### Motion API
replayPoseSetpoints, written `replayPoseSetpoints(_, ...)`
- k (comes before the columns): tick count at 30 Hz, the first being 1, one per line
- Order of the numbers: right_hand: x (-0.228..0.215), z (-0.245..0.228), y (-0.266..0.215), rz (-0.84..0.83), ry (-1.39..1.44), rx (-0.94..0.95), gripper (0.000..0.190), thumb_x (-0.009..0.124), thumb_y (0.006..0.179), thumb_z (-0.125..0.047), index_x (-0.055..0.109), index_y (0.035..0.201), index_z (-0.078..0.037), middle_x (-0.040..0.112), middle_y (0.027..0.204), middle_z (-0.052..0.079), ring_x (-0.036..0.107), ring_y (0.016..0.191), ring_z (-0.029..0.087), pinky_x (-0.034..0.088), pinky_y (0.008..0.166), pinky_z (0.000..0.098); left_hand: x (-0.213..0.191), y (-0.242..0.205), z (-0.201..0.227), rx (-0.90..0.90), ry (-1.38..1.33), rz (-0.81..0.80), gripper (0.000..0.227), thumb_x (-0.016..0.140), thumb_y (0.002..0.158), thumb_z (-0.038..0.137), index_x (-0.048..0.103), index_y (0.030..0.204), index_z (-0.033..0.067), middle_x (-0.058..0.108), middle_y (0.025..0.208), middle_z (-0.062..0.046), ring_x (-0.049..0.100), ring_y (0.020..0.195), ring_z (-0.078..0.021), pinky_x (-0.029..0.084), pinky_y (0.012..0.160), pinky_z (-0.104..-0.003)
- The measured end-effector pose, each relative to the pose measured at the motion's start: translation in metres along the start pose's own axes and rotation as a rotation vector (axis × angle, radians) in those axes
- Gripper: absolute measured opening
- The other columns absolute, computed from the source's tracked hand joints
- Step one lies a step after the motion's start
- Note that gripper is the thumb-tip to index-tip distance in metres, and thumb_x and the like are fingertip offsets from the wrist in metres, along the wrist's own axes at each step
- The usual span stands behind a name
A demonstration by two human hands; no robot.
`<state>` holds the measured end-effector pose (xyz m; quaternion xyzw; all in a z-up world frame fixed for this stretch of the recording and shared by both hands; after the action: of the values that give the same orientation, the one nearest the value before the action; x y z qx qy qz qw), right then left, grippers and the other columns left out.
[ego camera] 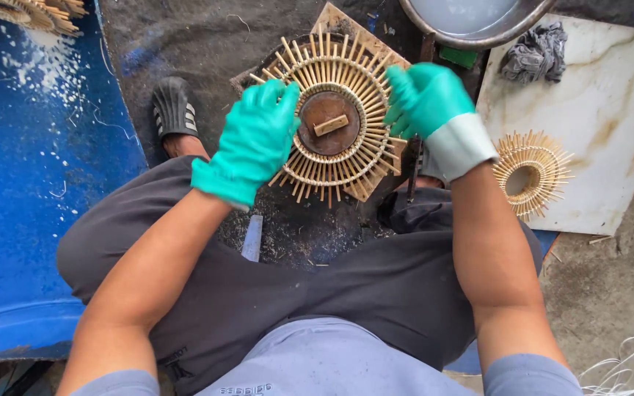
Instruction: The person is using a knife to scrape and finish the inner rim of a circular bamboo decoration.
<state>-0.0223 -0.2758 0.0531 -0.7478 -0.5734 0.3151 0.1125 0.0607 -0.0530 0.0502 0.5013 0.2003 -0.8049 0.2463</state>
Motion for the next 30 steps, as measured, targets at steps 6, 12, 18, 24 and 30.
replayPoseSetpoints(6,-0.058,0.014,0.010,0.259,0.130,-0.192,0.040,0.058,0.111,-0.037,0.062,0.101,0.001,0.071,0.080,0.010,0.068,0.060,0.015,0.055,0.050,0.0261,0.022,-0.071,0.088,0.378,0.280,0.022,0.081,0.069,0.071,0.048,0.055,0.142,0.0117,0.047,0.150,-0.018,0.046,0.136,-0.0428,0.044,0.102,-0.070)
replayPoseSetpoints(12,-0.057,0.009,0.000,0.235,0.204,-0.248,0.040,0.059,0.110,-0.037,0.063,0.101,0.002,0.071,0.078,0.011,0.070,0.061,0.015,0.055,0.051,0.0261,0.037,-0.092,0.100,0.414,0.387,0.131,0.049,0.061,0.100,0.026,0.054,0.145,0.0076,0.054,0.148,-0.019,0.052,0.131,-0.0458,0.046,0.106,-0.065)
replayPoseSetpoints(18,-0.064,-0.020,-0.019,0.154,0.332,-0.479,0.052,0.066,0.108,-0.042,0.060,0.130,0.005,0.071,0.113,0.014,0.074,0.091,0.016,0.064,0.075,0.0274,-0.117,-0.063,0.109,0.354,0.206,0.330,0.050,0.062,0.091,-0.002,0.061,0.141,0.0046,0.063,0.140,-0.016,0.066,0.125,-0.0389,0.053,0.108,-0.050)
replayPoseSetpoints(24,-0.051,-0.022,-0.016,-0.010,0.324,-0.654,0.066,0.071,0.108,-0.043,0.051,0.147,0.006,0.064,0.133,0.014,0.065,0.117,0.018,0.061,0.093,0.0337,-0.177,-0.077,0.033,-0.046,-0.703,0.587,0.020,0.057,0.117,-0.008,0.062,0.134,0.0019,0.069,0.130,-0.009,0.069,0.117,-0.0193,0.059,0.103,-0.030)
replayPoseSetpoints(30,-0.029,0.019,0.001,-0.125,0.341,-0.169,0.052,0.074,0.094,-0.041,0.066,0.117,0.005,0.075,0.097,0.009,0.074,0.077,0.015,0.061,0.060,0.0290,-0.032,-0.064,-0.077,-0.374,-1.132,0.602,0.027,0.065,0.103,-0.005,0.066,0.128,0.0011,0.073,0.117,-0.008,0.070,0.099,-0.0145,0.061,0.088,-0.029)
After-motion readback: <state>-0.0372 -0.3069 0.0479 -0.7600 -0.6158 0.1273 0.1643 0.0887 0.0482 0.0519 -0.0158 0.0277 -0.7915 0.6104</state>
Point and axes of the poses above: each hand's wrist, its own y-axis towards the middle knuckle, its own x-axis out of the palm, z = x × y, the point moved 9 cm from there along y, towards the middle knuckle
